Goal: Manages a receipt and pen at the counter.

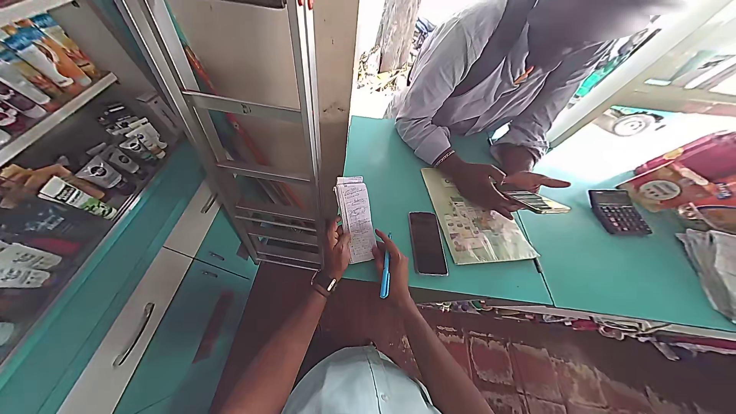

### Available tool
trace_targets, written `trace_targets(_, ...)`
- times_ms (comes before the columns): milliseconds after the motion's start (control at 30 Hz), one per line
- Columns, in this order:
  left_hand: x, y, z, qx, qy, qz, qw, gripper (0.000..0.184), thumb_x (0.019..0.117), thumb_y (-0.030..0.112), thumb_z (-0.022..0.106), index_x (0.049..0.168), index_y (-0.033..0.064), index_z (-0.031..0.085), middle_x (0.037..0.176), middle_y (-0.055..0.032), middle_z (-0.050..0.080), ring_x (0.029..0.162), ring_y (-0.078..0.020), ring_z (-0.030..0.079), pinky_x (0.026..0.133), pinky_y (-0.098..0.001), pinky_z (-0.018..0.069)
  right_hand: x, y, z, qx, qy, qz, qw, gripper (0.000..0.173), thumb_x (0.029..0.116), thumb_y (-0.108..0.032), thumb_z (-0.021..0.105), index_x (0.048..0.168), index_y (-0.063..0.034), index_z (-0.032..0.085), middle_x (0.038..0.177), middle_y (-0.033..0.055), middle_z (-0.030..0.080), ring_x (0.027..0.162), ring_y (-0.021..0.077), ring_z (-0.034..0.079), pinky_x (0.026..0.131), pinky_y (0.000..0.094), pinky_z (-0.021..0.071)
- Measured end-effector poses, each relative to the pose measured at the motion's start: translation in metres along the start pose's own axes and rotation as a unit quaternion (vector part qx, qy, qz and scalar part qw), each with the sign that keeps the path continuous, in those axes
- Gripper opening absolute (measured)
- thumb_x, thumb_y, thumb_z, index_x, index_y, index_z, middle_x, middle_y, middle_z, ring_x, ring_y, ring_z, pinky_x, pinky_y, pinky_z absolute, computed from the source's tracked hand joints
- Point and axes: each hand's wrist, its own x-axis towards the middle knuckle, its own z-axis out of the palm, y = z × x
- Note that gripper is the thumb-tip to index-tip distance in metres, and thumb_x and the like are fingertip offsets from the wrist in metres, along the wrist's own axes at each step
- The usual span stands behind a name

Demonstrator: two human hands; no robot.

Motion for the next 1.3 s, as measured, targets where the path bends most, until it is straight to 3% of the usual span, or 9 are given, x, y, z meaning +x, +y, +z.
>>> trace_targets(233,0.001,-0.001,0.001,0.014,0.008,0.015,1.000,0.037,0.1042,0.002,0.040,0.138,-0.0134,0.044,0.111,-0.0188,0.068,0.099,-0.0159,0.070,0.093,-0.0332,0.0580,0.000,0.000,0.000,0.006,-0.002,-0.001,1.000,0.040,0.0993,-0.003,0.054,0.139,0.0017,0.060,0.097,0.0109,0.076,0.074,0.0118,0.070,0.069,0.0291,0.0574)
trace_targets(600,-0.001,0.003,0.002,-0.011,0.029,0.002,0.999,0.035,0.1025,-0.001,0.037,0.135,-0.0117,0.044,0.111,-0.0165,0.067,0.100,-0.0152,0.069,0.092,-0.0346,0.0586,0.000,0.003,0.002,0.025,0.001,-0.007,1.000,0.041,0.0970,-0.005,0.059,0.138,0.0018,0.061,0.100,0.0103,0.077,0.081,0.0109,0.072,0.074,0.0274,0.0587)
trace_targets(800,-0.001,0.004,0.002,0.029,0.031,0.012,0.999,0.036,0.1076,0.009,0.040,0.137,-0.0113,0.046,0.114,-0.0175,0.066,0.102,-0.0144,0.068,0.094,-0.0323,0.0574,-0.001,0.002,0.002,0.023,-0.001,-0.010,1.000,0.041,0.0973,-0.005,0.059,0.138,0.0022,0.060,0.102,0.0112,0.077,0.082,0.0124,0.073,0.075,0.0286,0.0591)
trace_targets(933,-0.001,0.007,0.004,-0.004,0.020,-0.009,1.000,0.039,0.1043,0.007,0.047,0.139,-0.0102,0.043,0.118,-0.0190,0.064,0.102,-0.0164,0.068,0.093,-0.0328,0.0580,-0.001,0.002,0.002,0.023,0.002,-0.009,1.000,0.041,0.0970,-0.005,0.060,0.138,0.0024,0.060,0.102,0.0112,0.077,0.082,0.0120,0.073,0.075,0.0279,0.0593)
trace_targets(1100,0.007,0.004,0.005,0.057,0.022,-0.004,0.998,0.037,0.0989,0.002,0.051,0.134,-0.0101,0.046,0.099,-0.0141,0.070,0.088,-0.0163,0.072,0.083,-0.0351,0.0611,0.007,-0.001,0.000,0.020,0.014,-0.006,1.000,0.042,0.0950,-0.003,0.062,0.136,0.0033,0.061,0.102,0.0132,0.077,0.085,0.0166,0.074,0.078,0.0335,0.0609)
trace_targets(1133,0.006,0.004,0.005,0.081,0.020,-0.020,0.996,0.042,0.0997,0.003,0.051,0.139,-0.0093,0.044,0.105,-0.0171,0.069,0.093,-0.0189,0.070,0.087,-0.0376,0.0593,0.007,0.000,0.000,0.017,0.021,-0.004,1.000,0.041,0.0940,-0.003,0.063,0.135,0.0038,0.062,0.101,0.0136,0.076,0.086,0.0178,0.074,0.080,0.0352,0.0606)
trace_targets(1233,-0.009,-0.001,-0.003,0.102,0.027,-0.051,0.993,0.043,0.1028,0.005,0.052,0.144,-0.0024,0.041,0.115,-0.0173,0.066,0.101,-0.0195,0.069,0.091,-0.0385,0.0580,-0.009,0.007,0.006,0.045,0.046,0.012,0.998,0.038,0.0946,-0.007,0.067,0.131,0.0036,0.064,0.112,0.0143,0.075,0.101,0.0183,0.073,0.092,0.0348,0.0598)
trace_targets(1300,0.001,0.004,0.001,0.085,0.039,-0.032,0.995,0.049,0.0999,0.006,0.053,0.145,-0.0077,0.039,0.119,-0.0215,0.064,0.104,-0.0211,0.068,0.093,-0.0377,0.0576,0.002,-0.001,0.000,0.111,0.086,-0.011,0.990,0.037,0.0959,-0.004,0.063,0.130,0.0114,0.060,0.125,0.0232,0.068,0.114,0.0235,0.070,0.100,0.0349,0.0576)
